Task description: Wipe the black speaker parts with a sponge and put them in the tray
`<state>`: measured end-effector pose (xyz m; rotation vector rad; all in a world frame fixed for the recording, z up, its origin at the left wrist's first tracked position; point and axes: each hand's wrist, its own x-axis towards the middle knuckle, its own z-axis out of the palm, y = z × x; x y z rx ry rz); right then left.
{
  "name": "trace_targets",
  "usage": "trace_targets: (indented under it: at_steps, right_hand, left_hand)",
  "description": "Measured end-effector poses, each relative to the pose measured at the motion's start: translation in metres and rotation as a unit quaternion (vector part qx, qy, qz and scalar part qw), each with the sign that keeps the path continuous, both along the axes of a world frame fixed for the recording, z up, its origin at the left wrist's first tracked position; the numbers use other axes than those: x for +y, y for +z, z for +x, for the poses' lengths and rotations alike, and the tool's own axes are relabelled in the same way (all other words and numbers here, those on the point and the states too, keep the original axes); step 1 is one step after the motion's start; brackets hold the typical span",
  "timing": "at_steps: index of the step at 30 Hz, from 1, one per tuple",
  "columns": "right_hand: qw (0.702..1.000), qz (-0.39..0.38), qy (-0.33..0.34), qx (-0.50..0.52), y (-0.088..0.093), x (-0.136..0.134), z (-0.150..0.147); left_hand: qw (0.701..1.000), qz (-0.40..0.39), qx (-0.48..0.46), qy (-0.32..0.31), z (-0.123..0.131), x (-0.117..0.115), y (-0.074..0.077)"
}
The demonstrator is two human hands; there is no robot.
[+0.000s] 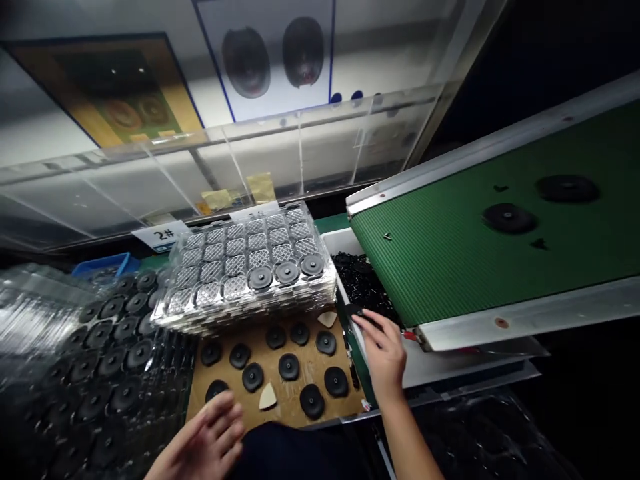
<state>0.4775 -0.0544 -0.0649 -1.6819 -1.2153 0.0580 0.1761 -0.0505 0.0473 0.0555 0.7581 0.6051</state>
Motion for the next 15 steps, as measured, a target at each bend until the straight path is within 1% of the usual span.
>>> trace_targets:
  at_steps: [2,4,5,7,9,11,13,15]
  right_hand:
    - [0.994,0.025,0.108,0.0,0.032,-0.014,-0.038]
    - [0.975,0.048,0.216,-0.01,0.057,-0.028,-0.074]
    - [0.961,0.052,0.271,-0.03,0.065,-0.034,-0.089]
    - [0.93,0.048,0.357,-0.078,0.072,-0.045,-0.108]
    - [0.91,0.02,0.4,-0.106,0.071,-0.054,-0.116]
    - [0.91,-0.034,0.403,-0.096,0.069,-0.06,-0.117]
    - [0.906,-0.092,0.405,-0.079,0.071,-0.064,-0.117]
    - [0.899,-0.122,0.415,-0.065,0.075,-0.063,-0.12]
  left_hand:
    - [0.998,-0.036,-0.027,0.031,0.02,0.0,-0.009]
    - [0.992,-0.079,-0.09,0.026,0.037,-0.002,-0.014]
    - [0.988,-0.09,-0.123,0.021,0.043,-0.003,-0.016]
    - [0.982,-0.105,-0.155,0.032,0.048,-0.006,-0.018]
    - [0.979,-0.11,-0.163,0.056,0.044,-0.009,-0.019]
    - [0.976,-0.108,-0.171,0.076,0.036,-0.013,-0.019]
    - [0.974,-0.088,-0.186,0.093,0.026,-0.016,-0.016]
    - [0.972,-0.058,-0.201,0.11,0.017,-0.019,-0.012]
